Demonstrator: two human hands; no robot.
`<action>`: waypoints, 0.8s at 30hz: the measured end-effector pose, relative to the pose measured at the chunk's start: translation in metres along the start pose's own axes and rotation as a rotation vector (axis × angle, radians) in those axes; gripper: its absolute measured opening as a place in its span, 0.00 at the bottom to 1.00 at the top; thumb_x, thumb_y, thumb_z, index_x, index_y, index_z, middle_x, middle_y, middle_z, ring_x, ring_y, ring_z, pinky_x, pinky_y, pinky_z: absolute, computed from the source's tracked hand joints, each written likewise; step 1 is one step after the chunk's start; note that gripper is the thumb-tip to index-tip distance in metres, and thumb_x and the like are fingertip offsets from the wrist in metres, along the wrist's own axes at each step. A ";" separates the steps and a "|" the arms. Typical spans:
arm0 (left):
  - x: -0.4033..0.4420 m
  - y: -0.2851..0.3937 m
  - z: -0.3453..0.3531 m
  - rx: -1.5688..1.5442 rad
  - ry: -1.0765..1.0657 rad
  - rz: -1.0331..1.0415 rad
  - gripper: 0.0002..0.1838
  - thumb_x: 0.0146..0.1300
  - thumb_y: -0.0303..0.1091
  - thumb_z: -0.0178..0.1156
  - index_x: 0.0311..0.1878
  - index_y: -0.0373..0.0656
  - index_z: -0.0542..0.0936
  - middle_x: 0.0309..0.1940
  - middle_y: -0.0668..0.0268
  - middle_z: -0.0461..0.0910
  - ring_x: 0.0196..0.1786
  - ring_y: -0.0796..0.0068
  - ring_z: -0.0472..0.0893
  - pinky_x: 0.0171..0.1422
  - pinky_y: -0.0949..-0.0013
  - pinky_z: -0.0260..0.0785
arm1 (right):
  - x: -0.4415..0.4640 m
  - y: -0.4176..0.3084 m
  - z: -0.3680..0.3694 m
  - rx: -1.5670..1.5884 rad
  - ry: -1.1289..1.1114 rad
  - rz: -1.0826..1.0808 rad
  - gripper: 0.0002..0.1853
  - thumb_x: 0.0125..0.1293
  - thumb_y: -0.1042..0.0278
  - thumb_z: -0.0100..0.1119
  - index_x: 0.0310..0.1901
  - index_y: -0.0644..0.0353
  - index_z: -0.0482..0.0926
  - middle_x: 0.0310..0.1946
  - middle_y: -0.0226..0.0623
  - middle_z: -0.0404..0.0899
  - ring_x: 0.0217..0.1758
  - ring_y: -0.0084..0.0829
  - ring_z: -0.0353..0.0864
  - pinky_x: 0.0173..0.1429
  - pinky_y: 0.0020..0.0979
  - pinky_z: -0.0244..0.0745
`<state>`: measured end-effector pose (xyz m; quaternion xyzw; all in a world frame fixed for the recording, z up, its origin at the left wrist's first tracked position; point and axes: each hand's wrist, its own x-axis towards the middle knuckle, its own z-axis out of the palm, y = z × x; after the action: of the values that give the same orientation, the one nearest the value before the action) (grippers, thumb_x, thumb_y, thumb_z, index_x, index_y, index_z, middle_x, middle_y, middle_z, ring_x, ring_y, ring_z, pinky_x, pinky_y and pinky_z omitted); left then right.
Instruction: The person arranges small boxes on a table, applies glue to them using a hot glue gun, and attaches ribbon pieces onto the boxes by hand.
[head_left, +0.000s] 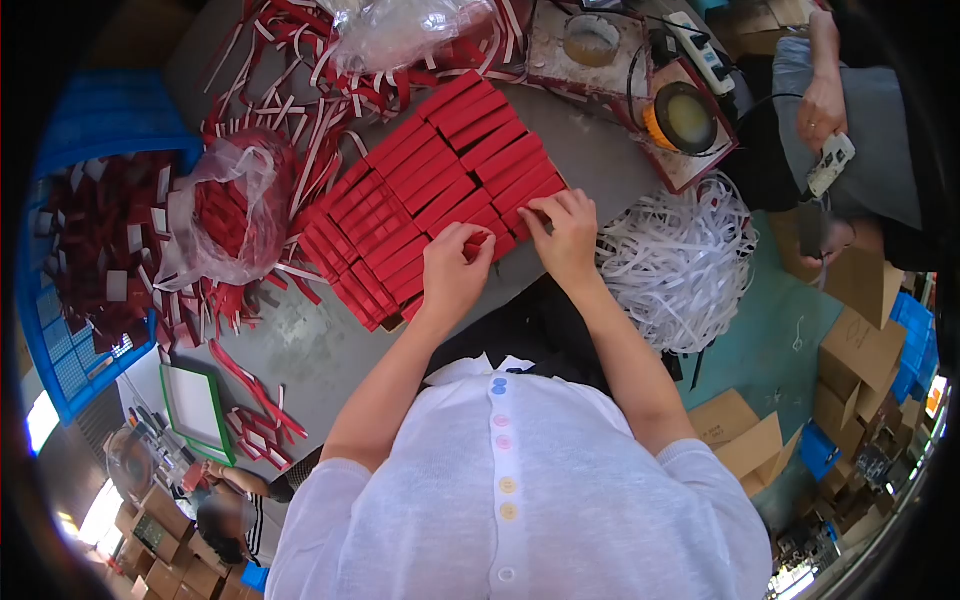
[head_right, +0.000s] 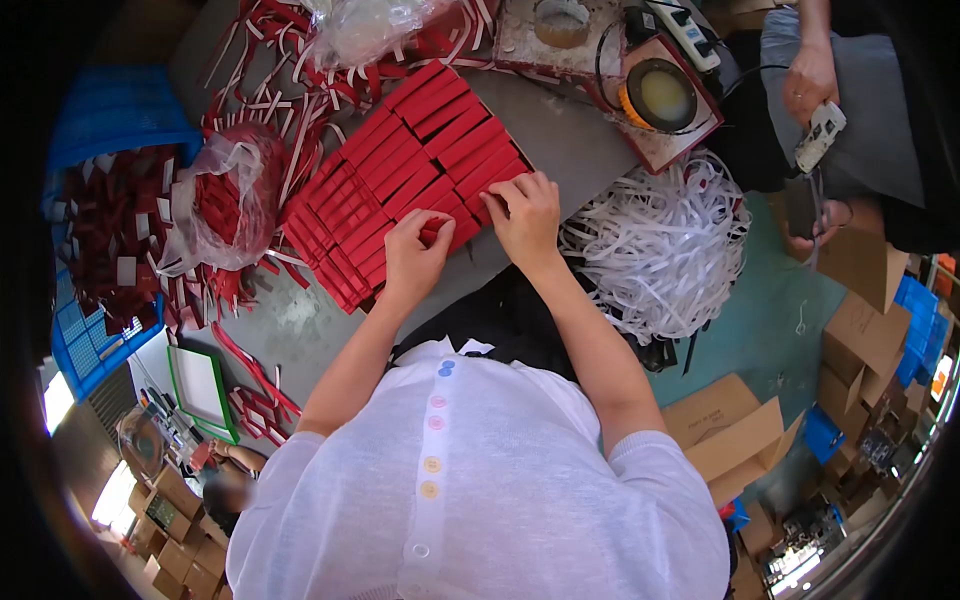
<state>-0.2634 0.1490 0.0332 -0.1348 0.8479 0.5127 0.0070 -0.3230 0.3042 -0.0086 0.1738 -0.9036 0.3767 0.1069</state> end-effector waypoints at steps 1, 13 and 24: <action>0.001 -0.001 0.001 0.002 -0.002 -0.004 0.05 0.55 0.25 0.62 0.34 0.34 0.80 0.28 0.57 0.78 0.28 0.65 0.80 0.31 0.69 0.70 | 0.000 0.000 0.000 0.002 0.001 0.007 0.07 0.47 0.69 0.70 0.28 0.55 0.81 0.25 0.29 0.75 0.36 0.34 0.74 0.41 0.35 0.64; 0.000 -0.009 -0.002 0.038 0.006 0.018 0.05 0.56 0.26 0.62 0.34 0.35 0.81 0.28 0.60 0.79 0.27 0.72 0.80 0.32 0.74 0.69 | 0.001 -0.005 -0.001 0.064 0.032 0.107 0.11 0.48 0.71 0.70 0.33 0.57 0.77 0.23 0.30 0.74 0.32 0.34 0.73 0.40 0.35 0.65; -0.004 -0.013 -0.011 0.002 0.020 0.007 0.05 0.56 0.27 0.62 0.34 0.36 0.81 0.27 0.60 0.79 0.26 0.74 0.78 0.32 0.73 0.68 | 0.004 -0.003 -0.001 0.101 0.085 0.134 0.19 0.47 0.70 0.72 0.42 0.59 0.77 0.21 0.31 0.72 0.28 0.32 0.72 0.39 0.33 0.67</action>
<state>-0.2552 0.1345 0.0279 -0.1370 0.8488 0.5107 -0.0032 -0.3250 0.3018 -0.0046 0.1020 -0.8877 0.4352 0.1107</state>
